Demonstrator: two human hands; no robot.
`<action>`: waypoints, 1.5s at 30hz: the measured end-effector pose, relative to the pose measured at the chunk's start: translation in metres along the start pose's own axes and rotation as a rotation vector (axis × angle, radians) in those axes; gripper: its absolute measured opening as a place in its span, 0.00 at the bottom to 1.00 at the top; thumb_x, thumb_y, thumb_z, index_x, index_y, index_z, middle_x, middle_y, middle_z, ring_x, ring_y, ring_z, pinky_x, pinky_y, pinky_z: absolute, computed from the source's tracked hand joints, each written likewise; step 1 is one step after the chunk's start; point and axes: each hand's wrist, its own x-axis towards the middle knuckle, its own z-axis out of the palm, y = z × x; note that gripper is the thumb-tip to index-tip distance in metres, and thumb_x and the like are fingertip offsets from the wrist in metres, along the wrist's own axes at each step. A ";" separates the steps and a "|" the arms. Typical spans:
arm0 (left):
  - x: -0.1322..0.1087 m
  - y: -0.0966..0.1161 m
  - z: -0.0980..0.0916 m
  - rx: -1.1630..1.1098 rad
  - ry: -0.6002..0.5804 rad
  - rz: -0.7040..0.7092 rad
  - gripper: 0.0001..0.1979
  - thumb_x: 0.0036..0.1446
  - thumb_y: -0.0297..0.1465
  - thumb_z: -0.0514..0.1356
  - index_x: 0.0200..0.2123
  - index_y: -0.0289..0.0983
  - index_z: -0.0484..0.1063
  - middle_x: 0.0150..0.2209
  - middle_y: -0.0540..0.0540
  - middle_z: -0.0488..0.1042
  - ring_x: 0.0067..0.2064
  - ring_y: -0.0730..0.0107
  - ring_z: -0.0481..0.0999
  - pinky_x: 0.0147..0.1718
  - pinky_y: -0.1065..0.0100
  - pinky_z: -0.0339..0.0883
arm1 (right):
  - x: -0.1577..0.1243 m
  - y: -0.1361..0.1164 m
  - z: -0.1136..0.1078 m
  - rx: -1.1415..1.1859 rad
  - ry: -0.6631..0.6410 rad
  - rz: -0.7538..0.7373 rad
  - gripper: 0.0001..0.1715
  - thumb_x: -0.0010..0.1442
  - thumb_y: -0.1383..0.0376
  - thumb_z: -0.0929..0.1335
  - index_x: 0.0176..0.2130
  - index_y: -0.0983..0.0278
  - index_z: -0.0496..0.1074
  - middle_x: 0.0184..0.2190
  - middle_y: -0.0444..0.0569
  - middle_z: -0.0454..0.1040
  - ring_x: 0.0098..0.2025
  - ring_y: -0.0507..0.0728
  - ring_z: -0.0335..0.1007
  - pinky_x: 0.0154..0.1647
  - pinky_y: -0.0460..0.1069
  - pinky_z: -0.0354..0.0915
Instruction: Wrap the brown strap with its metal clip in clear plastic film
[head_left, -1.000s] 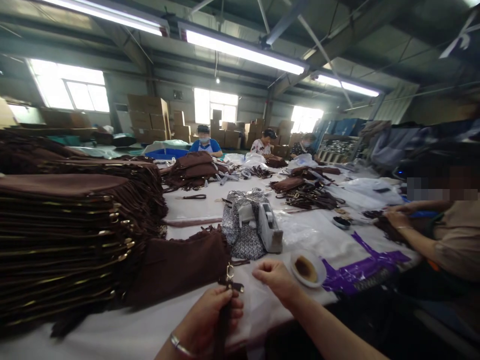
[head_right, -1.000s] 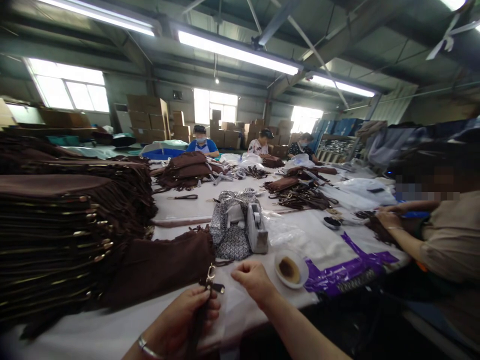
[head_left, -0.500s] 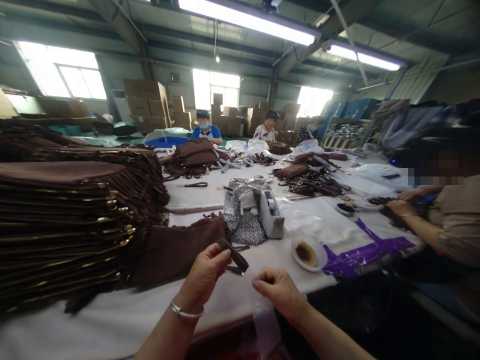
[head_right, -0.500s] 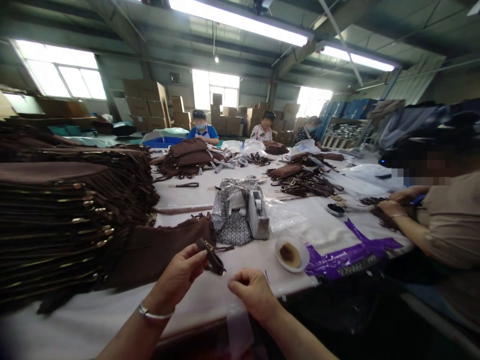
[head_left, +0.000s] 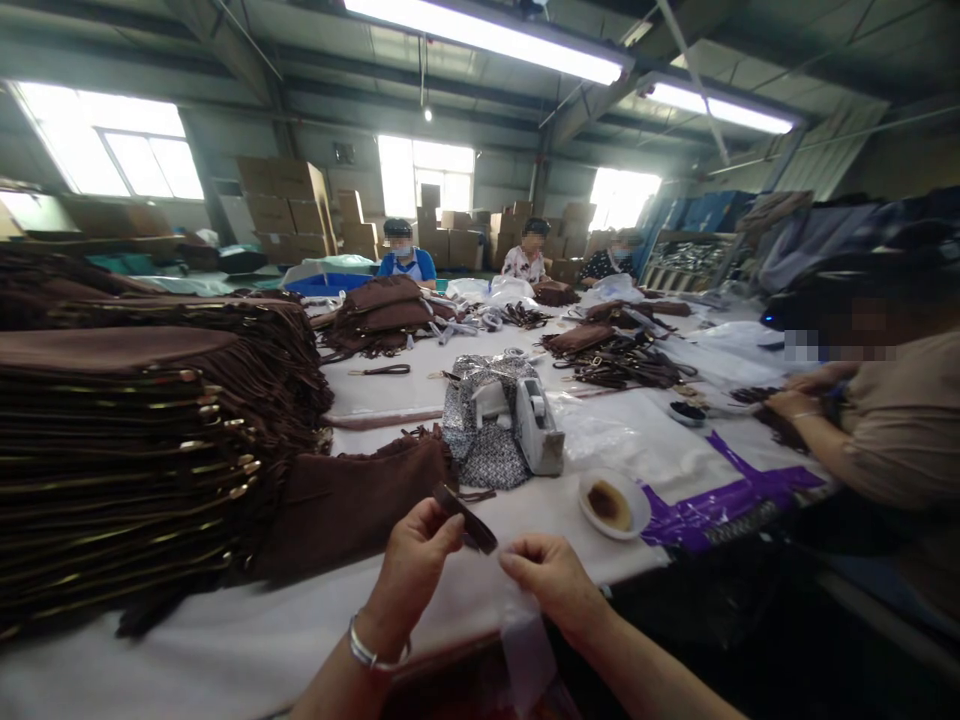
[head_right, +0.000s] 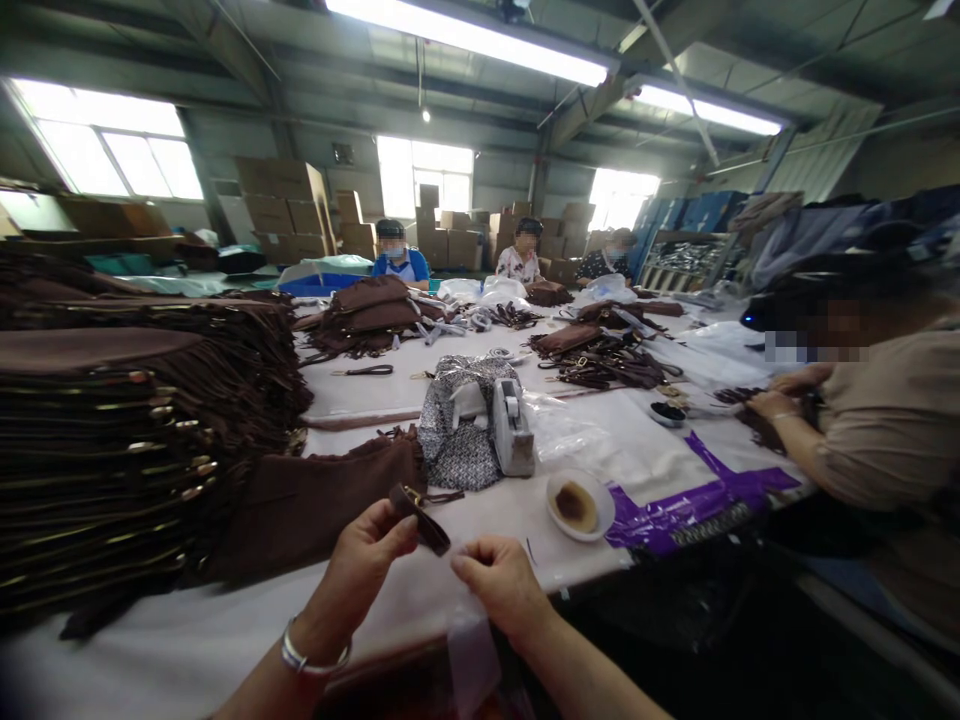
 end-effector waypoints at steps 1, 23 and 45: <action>0.000 -0.002 0.000 0.016 -0.007 0.009 0.12 0.52 0.36 0.65 0.37 0.34 0.75 0.33 0.46 0.77 0.32 0.71 0.71 0.32 0.70 0.65 | -0.001 0.000 0.000 0.011 -0.002 0.003 0.18 0.48 0.55 0.73 0.26 0.69 0.75 0.17 0.42 0.66 0.22 0.48 0.54 0.24 0.45 0.49; 0.025 -0.029 0.009 -0.578 0.136 -0.650 0.15 0.57 0.41 0.61 0.36 0.32 0.73 0.35 0.39 0.80 0.35 0.62 0.80 0.33 0.65 0.74 | -0.033 -0.003 -0.004 0.174 -0.147 0.315 0.17 0.40 0.59 0.75 0.22 0.67 0.67 0.16 0.42 0.67 0.19 0.47 0.57 0.22 0.44 0.50; 0.010 -0.041 0.019 -0.406 0.263 -0.419 0.08 0.55 0.35 0.59 0.33 0.35 0.73 0.26 0.46 0.75 0.26 0.68 0.74 0.24 0.68 0.67 | 0.056 -0.006 0.047 0.174 -0.043 0.166 0.16 0.39 0.57 0.72 0.21 0.68 0.70 0.16 0.46 0.70 0.20 0.51 0.64 0.22 0.46 0.59</action>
